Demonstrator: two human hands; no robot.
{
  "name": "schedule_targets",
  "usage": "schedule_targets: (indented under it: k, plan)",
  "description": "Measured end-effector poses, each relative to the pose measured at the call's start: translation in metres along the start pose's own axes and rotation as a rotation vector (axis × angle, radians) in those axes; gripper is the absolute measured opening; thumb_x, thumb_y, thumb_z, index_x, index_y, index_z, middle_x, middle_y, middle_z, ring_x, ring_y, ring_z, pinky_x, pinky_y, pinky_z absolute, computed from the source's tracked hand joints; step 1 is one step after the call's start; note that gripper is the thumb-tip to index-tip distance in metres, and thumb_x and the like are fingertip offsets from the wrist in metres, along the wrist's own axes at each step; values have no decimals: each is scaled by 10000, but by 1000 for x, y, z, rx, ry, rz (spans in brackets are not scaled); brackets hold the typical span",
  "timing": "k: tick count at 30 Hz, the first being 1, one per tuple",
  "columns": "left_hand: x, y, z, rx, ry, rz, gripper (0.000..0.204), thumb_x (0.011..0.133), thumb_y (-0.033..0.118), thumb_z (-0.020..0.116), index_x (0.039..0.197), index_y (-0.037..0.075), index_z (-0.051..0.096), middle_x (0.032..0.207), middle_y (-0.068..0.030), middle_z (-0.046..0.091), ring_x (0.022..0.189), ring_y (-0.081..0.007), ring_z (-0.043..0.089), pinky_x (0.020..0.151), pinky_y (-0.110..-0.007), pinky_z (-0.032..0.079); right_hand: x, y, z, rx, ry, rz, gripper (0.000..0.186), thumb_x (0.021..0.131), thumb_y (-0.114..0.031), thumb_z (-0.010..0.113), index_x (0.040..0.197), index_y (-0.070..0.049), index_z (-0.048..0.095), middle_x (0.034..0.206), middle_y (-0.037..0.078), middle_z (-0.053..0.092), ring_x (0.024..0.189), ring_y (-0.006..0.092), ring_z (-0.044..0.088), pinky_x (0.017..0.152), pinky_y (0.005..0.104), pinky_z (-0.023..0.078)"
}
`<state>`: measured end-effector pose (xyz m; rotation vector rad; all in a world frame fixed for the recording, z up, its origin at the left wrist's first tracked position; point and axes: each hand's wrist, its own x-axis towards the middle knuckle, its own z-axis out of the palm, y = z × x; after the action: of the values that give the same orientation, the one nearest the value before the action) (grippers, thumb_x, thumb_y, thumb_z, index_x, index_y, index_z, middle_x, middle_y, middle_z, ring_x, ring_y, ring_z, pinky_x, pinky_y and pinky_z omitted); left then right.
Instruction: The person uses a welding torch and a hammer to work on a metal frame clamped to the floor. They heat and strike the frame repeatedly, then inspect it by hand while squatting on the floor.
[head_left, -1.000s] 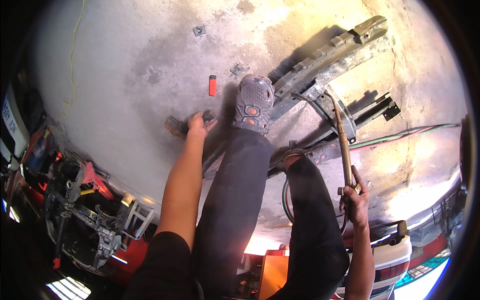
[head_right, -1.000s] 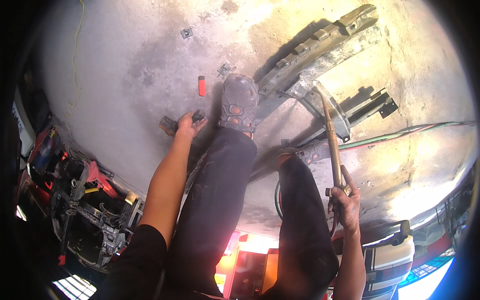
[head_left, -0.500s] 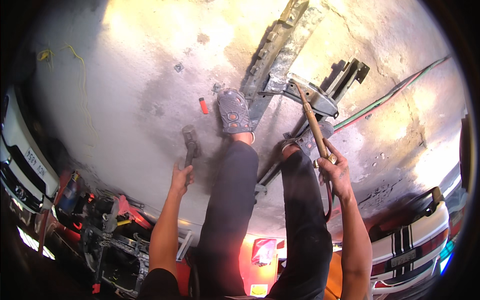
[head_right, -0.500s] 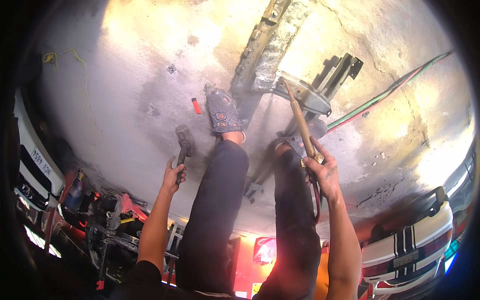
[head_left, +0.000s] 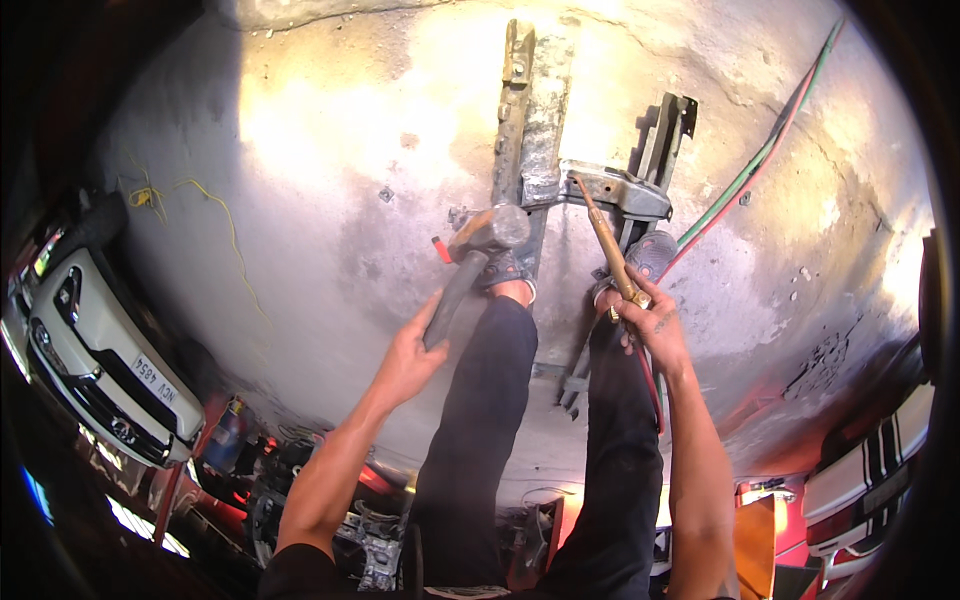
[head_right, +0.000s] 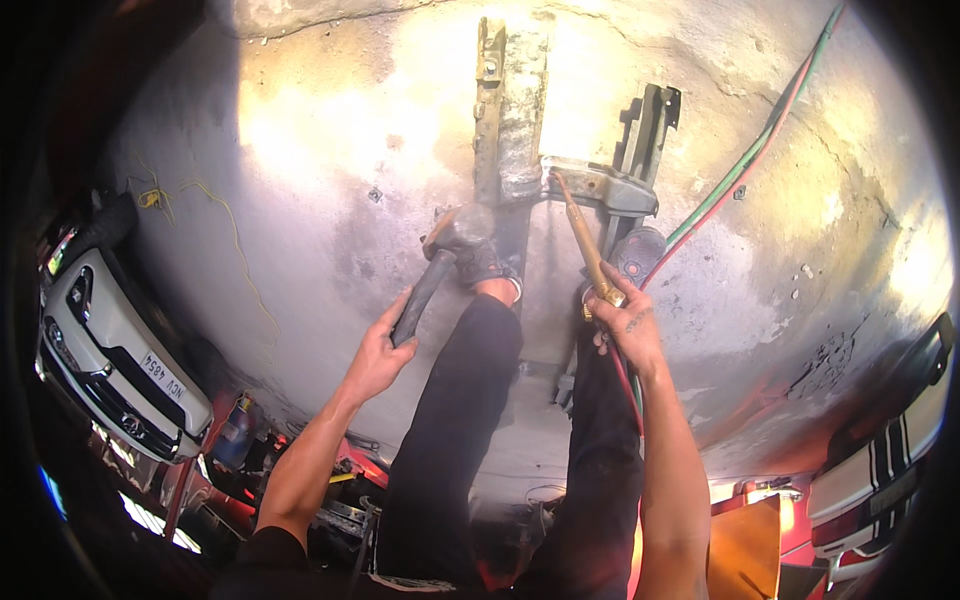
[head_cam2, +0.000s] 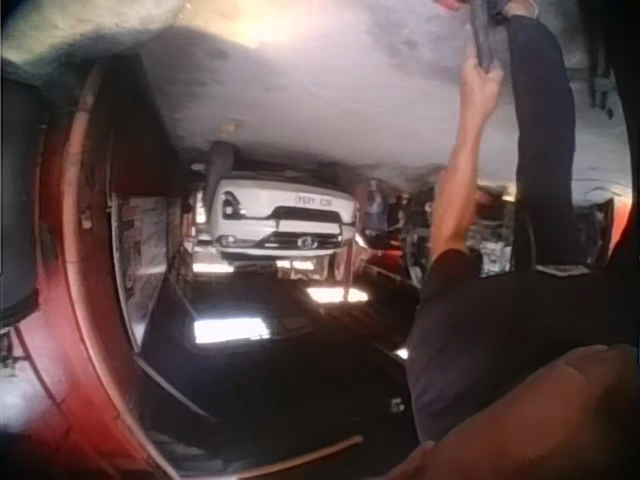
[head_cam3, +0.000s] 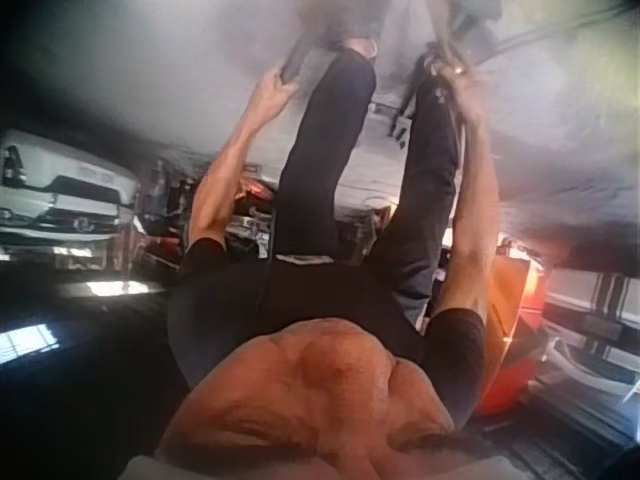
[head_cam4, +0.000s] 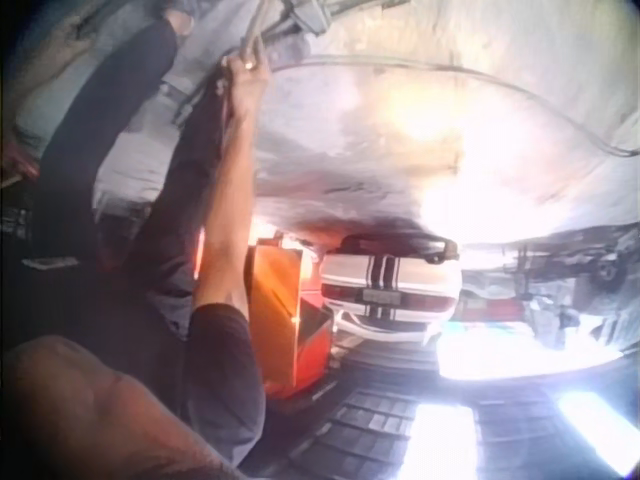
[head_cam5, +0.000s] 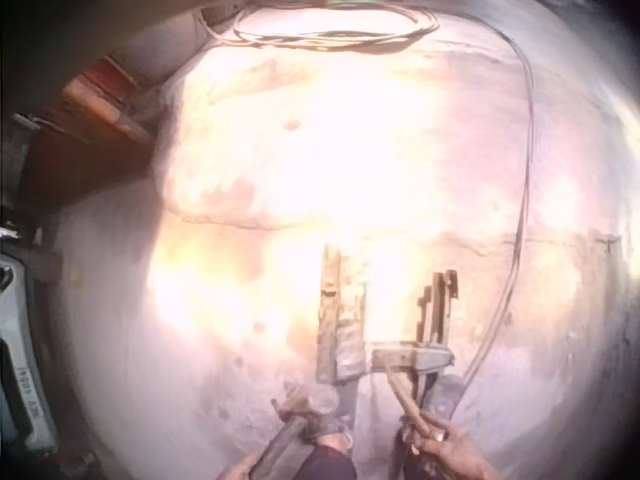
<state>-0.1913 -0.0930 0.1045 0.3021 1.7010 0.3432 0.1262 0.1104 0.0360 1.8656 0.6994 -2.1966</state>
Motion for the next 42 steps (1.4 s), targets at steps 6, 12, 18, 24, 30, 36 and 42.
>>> schedule_targets:
  k: [6,12,18,24,30,36,42]
  plan:
    - [70,40,32,365,-147,196,822,852,-40,637,1632,63,397,1554,-210,552,1369,-287,583,1066,-333,475,9,18,-11,41,-5,-19,717,899,-32,714,1575,-9,478,854,50,657,493,136,582,408,291,492]
    - [113,15,41,353,-194,263,815,859,0,651,1630,107,410,1488,-201,607,1264,-268,643,994,-345,517,8,24,-15,73,18,-5,718,895,-24,720,1574,-20,485,766,43,639,479,131,580,401,290,482]
    - [131,-21,41,210,-137,261,733,890,92,721,1576,45,467,1373,-189,667,1132,-242,674,957,-344,528,11,32,-14,84,8,-1,709,905,-31,715,1577,-41,490,719,35,620,473,133,577,411,288,478]
    - [149,-38,23,181,-179,99,557,907,182,731,1416,-8,610,1187,-175,729,1080,-251,687,928,-368,535,11,32,-13,56,11,-3,709,900,-31,710,1575,-44,495,711,36,617,469,130,575,413,291,478]
    - [183,-8,27,705,-162,42,562,789,251,727,1305,32,686,1029,-259,742,1029,-389,714,898,-446,549,7,34,-9,34,30,-6,705,899,-40,720,1571,-49,505,822,64,673,474,128,578,416,285,483]
    - [197,-11,61,809,-109,75,410,794,276,698,1133,48,742,956,-272,745,941,-457,713,853,-518,545,11,28,-16,43,17,22,700,904,-30,722,1569,-49,506,905,69,691,474,124,578,417,283,484]
    - [170,-32,62,755,5,-3,312,798,248,684,1025,41,742,867,-272,721,882,-461,708,795,-531,536,14,35,-21,55,13,17,698,906,-28,724,1570,-71,515,811,53,676,471,117,576,418,283,482]
